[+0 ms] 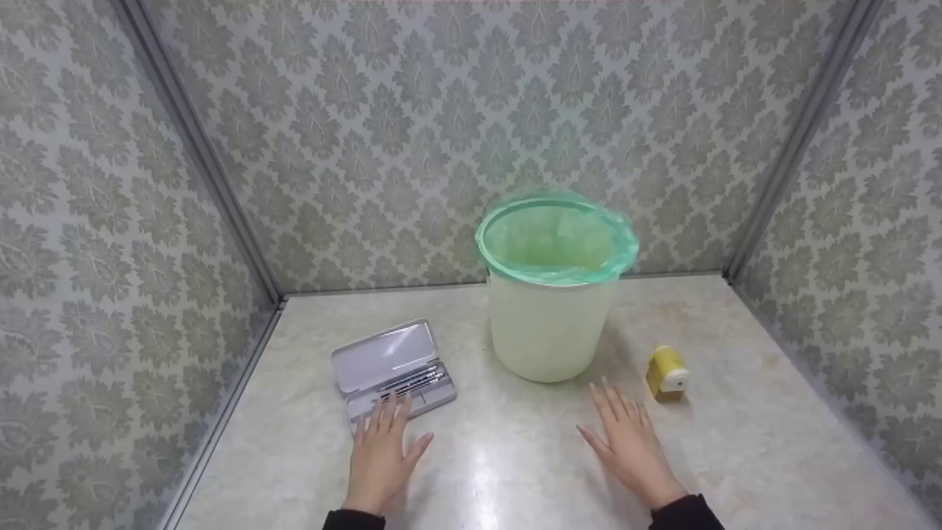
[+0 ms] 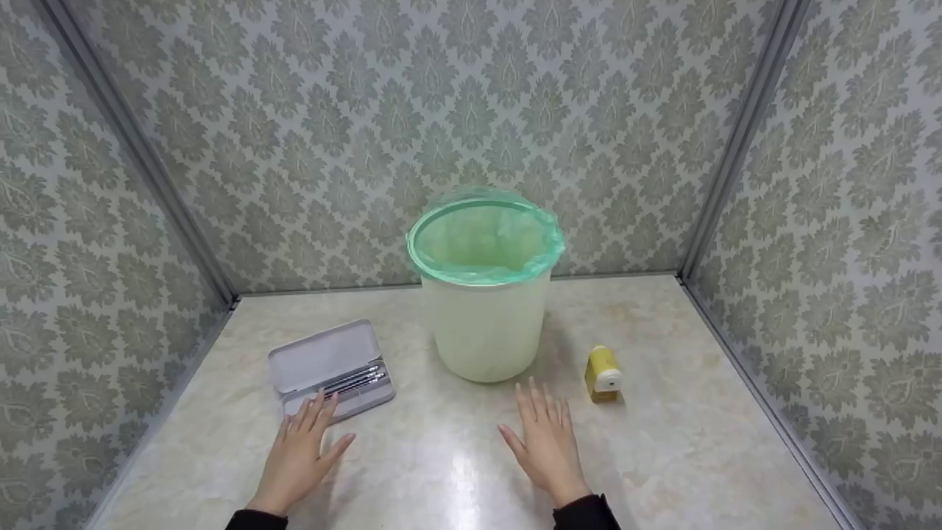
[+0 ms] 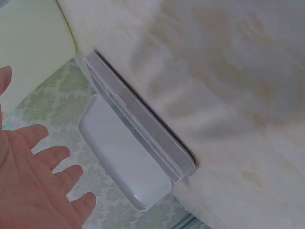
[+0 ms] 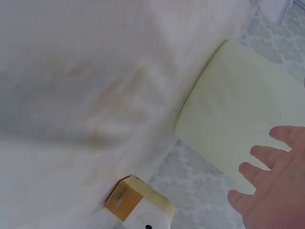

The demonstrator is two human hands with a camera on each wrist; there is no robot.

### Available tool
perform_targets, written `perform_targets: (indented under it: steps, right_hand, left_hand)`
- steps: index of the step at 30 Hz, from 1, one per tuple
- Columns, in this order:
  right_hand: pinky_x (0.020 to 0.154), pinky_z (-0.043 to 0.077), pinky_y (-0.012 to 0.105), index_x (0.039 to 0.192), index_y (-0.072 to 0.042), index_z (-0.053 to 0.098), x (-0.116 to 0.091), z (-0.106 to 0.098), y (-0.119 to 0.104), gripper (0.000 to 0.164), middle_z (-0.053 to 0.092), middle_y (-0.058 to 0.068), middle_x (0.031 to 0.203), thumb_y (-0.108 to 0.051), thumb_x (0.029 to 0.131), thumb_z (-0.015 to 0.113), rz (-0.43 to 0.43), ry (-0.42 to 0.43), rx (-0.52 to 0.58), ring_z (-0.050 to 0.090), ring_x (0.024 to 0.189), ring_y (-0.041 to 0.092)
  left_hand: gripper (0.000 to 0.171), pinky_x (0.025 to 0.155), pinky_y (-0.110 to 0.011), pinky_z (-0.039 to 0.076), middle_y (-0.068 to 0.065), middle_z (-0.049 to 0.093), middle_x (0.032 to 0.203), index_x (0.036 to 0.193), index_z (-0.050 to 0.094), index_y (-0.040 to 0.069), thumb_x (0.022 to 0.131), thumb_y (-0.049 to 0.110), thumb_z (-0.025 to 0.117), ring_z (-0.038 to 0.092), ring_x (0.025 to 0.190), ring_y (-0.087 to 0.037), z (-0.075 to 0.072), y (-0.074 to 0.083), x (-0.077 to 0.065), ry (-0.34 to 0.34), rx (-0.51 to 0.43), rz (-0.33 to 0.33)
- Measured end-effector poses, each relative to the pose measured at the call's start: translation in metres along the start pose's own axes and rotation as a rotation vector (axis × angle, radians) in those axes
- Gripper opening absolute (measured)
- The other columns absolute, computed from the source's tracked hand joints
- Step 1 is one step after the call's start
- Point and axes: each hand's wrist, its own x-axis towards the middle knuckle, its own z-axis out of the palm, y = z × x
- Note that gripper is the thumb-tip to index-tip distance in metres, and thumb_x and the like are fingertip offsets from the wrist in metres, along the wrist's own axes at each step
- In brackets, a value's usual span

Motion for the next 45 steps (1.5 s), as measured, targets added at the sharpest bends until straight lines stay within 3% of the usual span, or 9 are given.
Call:
perform_targets:
  steps: [8, 16, 23, 37, 45]
  right_hand:
    - [0.125, 0.024, 0.061, 0.156, -0.004, 0.039, 0.019, 0.015, -0.022, 0.069, 0.039, 0.019, 0.163, -0.039, 0.101, 0.062, -0.063, -0.014, 0.009, 0.034, 0.153, 0.041]
    - [0.123, 0.030, 0.057, 0.150, 0.001, 0.047, 0.035, 0.034, -0.047, 0.062, 0.051, 0.023, 0.153, -0.035, 0.101, 0.062, -0.221, -0.004, 0.016, 0.045, 0.146, 0.042]
    - [0.121, 0.033, 0.057, 0.146, 0.005, 0.049, 0.051, 0.048, -0.066, 0.059, 0.052, 0.025, 0.152, -0.032, 0.102, 0.061, -0.322, -0.033, 0.050, 0.046, 0.144, 0.045]
    - [0.112, 0.047, 0.050, 0.137, 0.003, 0.060, 0.089, 0.068, -0.101, 0.046, 0.065, 0.021, 0.139, -0.024, 0.100, 0.065, -0.471, -0.034, -0.022, 0.061, 0.131, 0.037]
    - [0.105, 0.053, 0.044, 0.125, 0.003, 0.067, 0.108, 0.085, -0.120, 0.033, 0.072, 0.020, 0.127, -0.011, 0.096, 0.069, -0.512, -0.016, 0.063, 0.068, 0.120, 0.034]
  left_hand:
    - [0.077, 0.123, -0.063, 0.026, -0.023, 0.041, 0.161, 0.154, 0.042, 0.004, 0.097, 0.052, 0.061, 0.037, 0.150, -0.046, -0.003, -0.021, 0.002, 0.032, 0.005, -0.038]
    - [0.078, 0.122, -0.062, 0.029, -0.030, 0.044, 0.157, 0.151, 0.042, -0.004, 0.097, 0.048, 0.064, 0.039, 0.148, -0.047, -0.005, -0.046, 0.007, 0.021, 0.016, -0.099]
    - [0.083, 0.121, -0.061, 0.031, -0.037, 0.042, 0.153, 0.146, 0.041, -0.017, 0.094, 0.041, 0.070, 0.039, 0.146, -0.051, -0.008, -0.067, 0.018, 0.002, 0.044, -0.124]
    - [0.084, 0.120, -0.060, 0.034, -0.040, 0.042, 0.151, 0.145, 0.040, -0.019, 0.092, 0.038, 0.074, 0.042, 0.143, -0.054, -0.002, -0.086, 0.032, -0.008, -0.015, -0.143]
    - [0.084, 0.117, -0.061, 0.036, -0.040, 0.045, 0.149, 0.144, 0.041, -0.018, 0.091, 0.038, 0.075, 0.045, 0.139, -0.055, 0.002, -0.090, 0.033, 0.000, -0.037, -0.146]
